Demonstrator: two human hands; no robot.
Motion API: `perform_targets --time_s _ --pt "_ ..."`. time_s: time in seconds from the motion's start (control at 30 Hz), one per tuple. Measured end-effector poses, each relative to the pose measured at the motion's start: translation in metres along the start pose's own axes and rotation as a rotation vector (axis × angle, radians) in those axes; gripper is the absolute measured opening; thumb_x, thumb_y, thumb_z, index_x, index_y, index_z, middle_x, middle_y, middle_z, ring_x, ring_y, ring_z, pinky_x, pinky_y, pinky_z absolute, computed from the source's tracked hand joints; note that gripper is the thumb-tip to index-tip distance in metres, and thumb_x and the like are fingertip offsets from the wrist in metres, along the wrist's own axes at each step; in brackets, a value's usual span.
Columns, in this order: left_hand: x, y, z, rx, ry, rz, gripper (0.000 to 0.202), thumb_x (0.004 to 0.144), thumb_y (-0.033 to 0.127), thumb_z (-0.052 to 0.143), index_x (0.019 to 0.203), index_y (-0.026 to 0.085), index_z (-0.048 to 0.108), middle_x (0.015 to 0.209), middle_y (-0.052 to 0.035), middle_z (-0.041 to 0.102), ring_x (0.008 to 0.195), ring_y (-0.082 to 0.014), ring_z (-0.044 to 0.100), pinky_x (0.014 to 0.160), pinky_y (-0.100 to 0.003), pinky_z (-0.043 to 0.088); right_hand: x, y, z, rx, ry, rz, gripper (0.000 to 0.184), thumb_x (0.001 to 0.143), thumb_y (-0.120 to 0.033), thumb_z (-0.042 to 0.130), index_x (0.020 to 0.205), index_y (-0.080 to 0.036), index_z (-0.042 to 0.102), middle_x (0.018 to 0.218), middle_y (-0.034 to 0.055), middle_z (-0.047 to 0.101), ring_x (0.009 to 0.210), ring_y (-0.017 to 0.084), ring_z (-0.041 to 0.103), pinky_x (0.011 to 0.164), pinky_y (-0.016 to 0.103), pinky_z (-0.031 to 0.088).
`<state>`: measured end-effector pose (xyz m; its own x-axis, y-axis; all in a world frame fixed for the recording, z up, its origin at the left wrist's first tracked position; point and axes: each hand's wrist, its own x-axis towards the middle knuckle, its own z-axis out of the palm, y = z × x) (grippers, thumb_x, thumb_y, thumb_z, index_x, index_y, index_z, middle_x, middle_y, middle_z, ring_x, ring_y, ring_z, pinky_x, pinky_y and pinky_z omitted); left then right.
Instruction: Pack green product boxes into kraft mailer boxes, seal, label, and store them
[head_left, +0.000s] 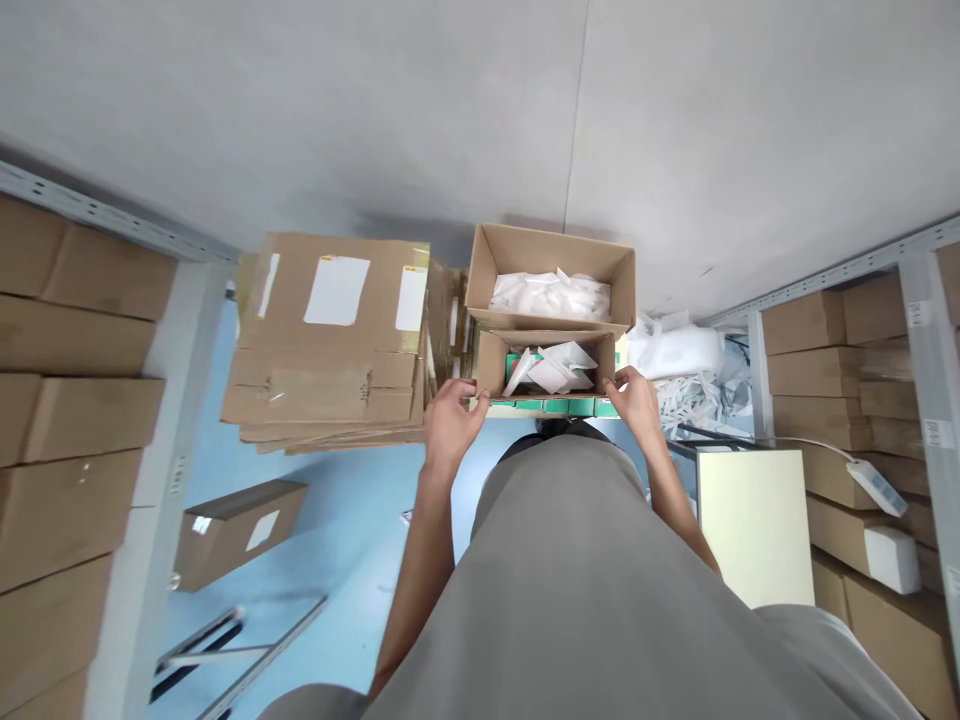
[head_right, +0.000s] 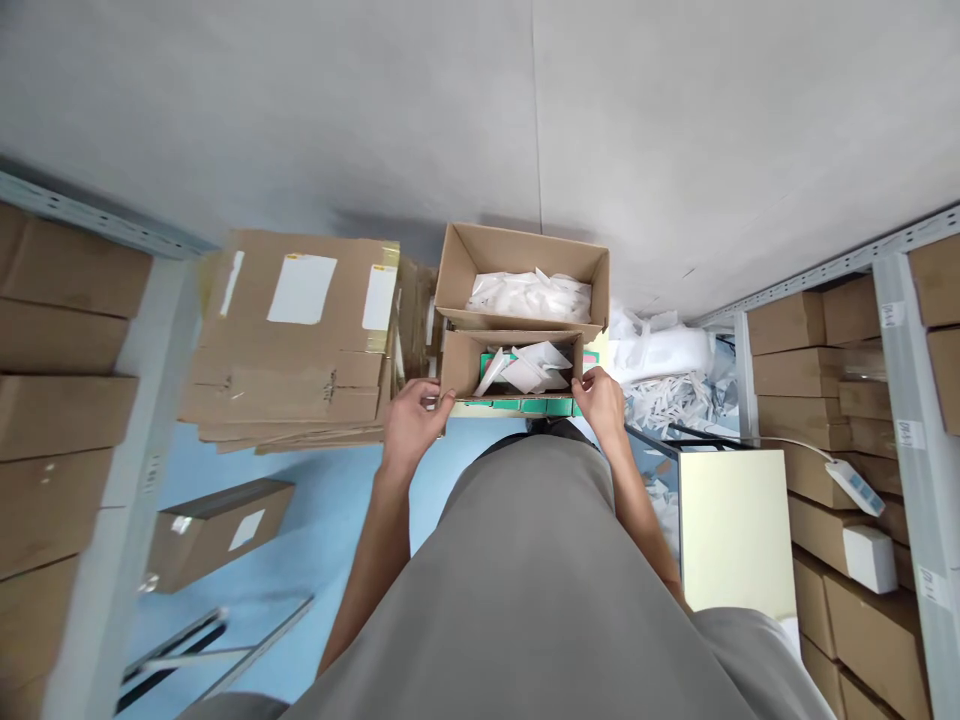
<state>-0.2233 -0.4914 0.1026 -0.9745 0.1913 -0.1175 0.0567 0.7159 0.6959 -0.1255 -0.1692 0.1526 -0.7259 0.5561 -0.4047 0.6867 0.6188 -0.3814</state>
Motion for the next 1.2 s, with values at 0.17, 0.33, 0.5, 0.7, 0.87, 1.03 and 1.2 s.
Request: perform_targets --time_s 0.17,0.33,0.5,0.7,0.87,1.03,1.2 --pt "-0.002 0.009 -0.003 -0.013 -0.054 0.057 0.018 0.098 0.034 0.069 0.084 0.027 0.060 0.115 -0.0100 0.083 0.114 -0.0280 0.081 0.098 -0.041 0.067 -0.021 0.009 0.004 0.018 0.069 0.028 0.013 0.107 -0.030 0.066 0.105 -0.025 0.077 0.111 0.0107 0.090 0.104 0.031 0.085 0.087 0.035 0.056" --pt "0.005 0.033 0.002 0.032 -0.216 0.188 0.016 0.099 0.035 0.070 0.086 0.028 0.065 0.113 -0.0068 0.084 0.109 -0.0281 0.082 0.095 -0.042 0.067 -0.064 0.047 -0.003 0.087 0.127 0.158 0.019 0.105 -0.036 0.064 0.102 -0.025 0.078 0.103 0.0105 0.089 0.096 0.032 0.084 0.084 0.036 0.055" --pt "0.005 0.083 0.042 0.042 -0.418 0.431 0.014 0.100 0.033 0.071 0.087 0.028 0.066 0.115 -0.0055 0.085 0.110 -0.0289 0.083 0.098 -0.043 0.066 -0.124 0.104 -0.016 0.136 0.248 0.360 0.019 0.103 -0.040 0.065 0.098 -0.026 0.077 0.102 0.0119 0.089 0.094 0.035 0.084 0.082 0.039 0.056" --pt "-0.031 0.159 0.115 -0.020 -0.639 0.641 0.014 0.101 0.033 0.069 0.089 0.027 0.069 0.114 -0.0055 0.085 0.102 -0.0251 0.082 0.096 -0.040 0.068 -0.196 0.183 -0.023 0.276 0.444 0.624 0.017 0.101 -0.041 0.065 0.091 -0.028 0.070 0.095 0.0106 0.087 0.088 0.033 0.083 0.084 0.039 0.056" --pt "-0.091 0.224 0.198 -0.038 -0.748 0.741 0.012 0.099 0.029 0.070 0.088 0.025 0.072 0.114 -0.0065 0.087 0.100 -0.0241 0.082 0.094 -0.038 0.070 -0.248 0.272 -0.022 0.398 0.549 0.774 0.017 0.099 -0.042 0.065 0.088 -0.030 0.064 0.098 0.0104 0.087 0.086 0.032 0.081 0.084 0.040 0.054" --pt "-0.180 0.284 0.300 0.009 -0.838 0.797 0.009 0.098 0.028 0.072 0.091 0.025 0.076 0.112 -0.0066 0.087 0.095 -0.0237 0.082 0.095 -0.037 0.069 -0.308 0.383 -0.018 0.457 0.627 0.899 0.019 0.100 -0.044 0.064 0.090 -0.029 0.066 0.093 0.0120 0.085 0.086 0.033 0.080 0.086 0.040 0.055" --pt "-0.277 0.328 0.390 0.074 -0.976 0.868 0.010 0.100 0.027 0.074 0.092 0.024 0.077 0.107 -0.0060 0.086 0.092 -0.0237 0.083 0.093 -0.035 0.065 -0.369 0.485 -0.006 0.402 0.740 1.025 0.019 0.100 -0.043 0.064 0.093 -0.026 0.067 0.093 0.0126 0.084 0.087 0.032 0.079 0.084 0.039 0.053"
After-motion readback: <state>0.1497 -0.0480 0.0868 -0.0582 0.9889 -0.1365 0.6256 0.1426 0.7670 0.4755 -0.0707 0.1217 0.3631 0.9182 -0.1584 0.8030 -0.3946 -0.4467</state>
